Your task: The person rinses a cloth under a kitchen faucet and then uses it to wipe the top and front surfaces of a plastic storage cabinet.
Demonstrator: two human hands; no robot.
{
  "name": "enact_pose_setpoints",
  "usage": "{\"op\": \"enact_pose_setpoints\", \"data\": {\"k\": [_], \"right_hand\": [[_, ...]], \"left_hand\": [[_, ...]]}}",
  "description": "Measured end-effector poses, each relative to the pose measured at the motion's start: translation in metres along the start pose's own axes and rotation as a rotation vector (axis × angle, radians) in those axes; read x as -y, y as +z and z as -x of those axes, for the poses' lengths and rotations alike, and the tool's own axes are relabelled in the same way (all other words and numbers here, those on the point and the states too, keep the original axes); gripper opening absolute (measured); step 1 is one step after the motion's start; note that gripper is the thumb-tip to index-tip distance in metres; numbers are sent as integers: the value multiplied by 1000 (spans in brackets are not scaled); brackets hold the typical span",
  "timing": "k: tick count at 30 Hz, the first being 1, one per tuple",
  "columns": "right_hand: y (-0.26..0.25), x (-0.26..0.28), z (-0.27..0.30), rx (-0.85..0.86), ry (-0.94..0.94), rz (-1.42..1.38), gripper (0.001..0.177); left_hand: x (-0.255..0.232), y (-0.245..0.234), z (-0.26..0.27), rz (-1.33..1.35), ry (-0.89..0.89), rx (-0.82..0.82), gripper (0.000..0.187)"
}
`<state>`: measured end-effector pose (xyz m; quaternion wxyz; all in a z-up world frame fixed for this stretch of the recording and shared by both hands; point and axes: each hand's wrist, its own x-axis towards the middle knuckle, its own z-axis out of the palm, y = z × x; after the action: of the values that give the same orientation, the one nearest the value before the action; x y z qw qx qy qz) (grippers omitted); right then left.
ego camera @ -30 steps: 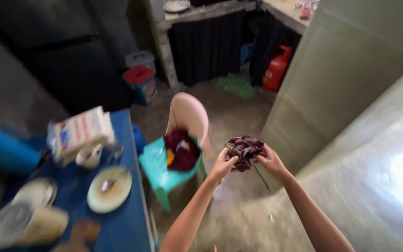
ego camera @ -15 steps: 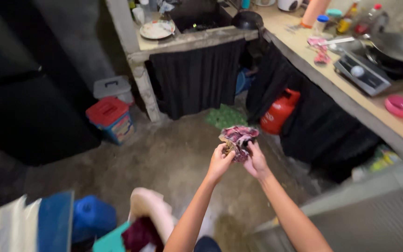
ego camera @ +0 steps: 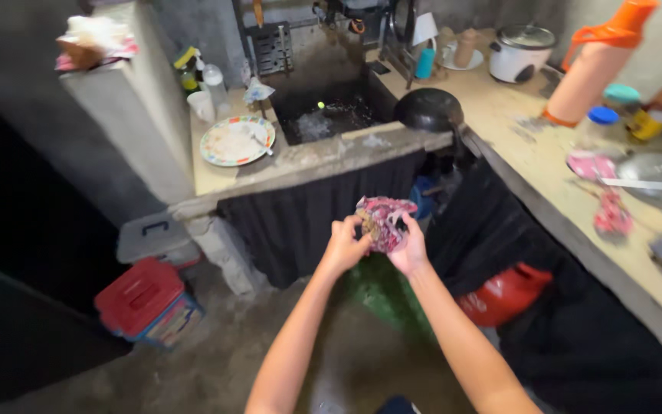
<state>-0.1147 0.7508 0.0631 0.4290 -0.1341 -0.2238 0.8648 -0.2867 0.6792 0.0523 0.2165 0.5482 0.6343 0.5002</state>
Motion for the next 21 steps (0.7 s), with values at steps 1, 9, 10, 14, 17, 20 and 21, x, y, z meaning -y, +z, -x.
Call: {"op": "enact_pose_setpoints", "data": {"k": [1, 9, 10, 14, 17, 20, 21], "right_hand": [[-3, 17, -41, -34, 2, 10, 51], [-72, 135, -387, 154, 37, 25, 43], [-68, 148, -429, 149, -1, 54, 39], [-67, 179, -566, 48, -25, 153, 28], [-60, 183, -648, -48, 61, 200, 27], [-62, 189, -720, -47, 126, 179, 27], [-69, 187, -737, -44, 143, 158, 27]], "left_hand": [[10, 0, -48, -6, 58, -25, 60], [123, 17, -442, -133, 268, -181, 49], [131, 18, -490, -122, 237, -193, 48], [165, 24, -638, -85, 184, -352, 39], [184, 9, -728, -179, 155, -393, 37], [197, -3, -812, -233, 273, -429, 37], [201, -3, -835, -274, 365, -508, 42]]}}
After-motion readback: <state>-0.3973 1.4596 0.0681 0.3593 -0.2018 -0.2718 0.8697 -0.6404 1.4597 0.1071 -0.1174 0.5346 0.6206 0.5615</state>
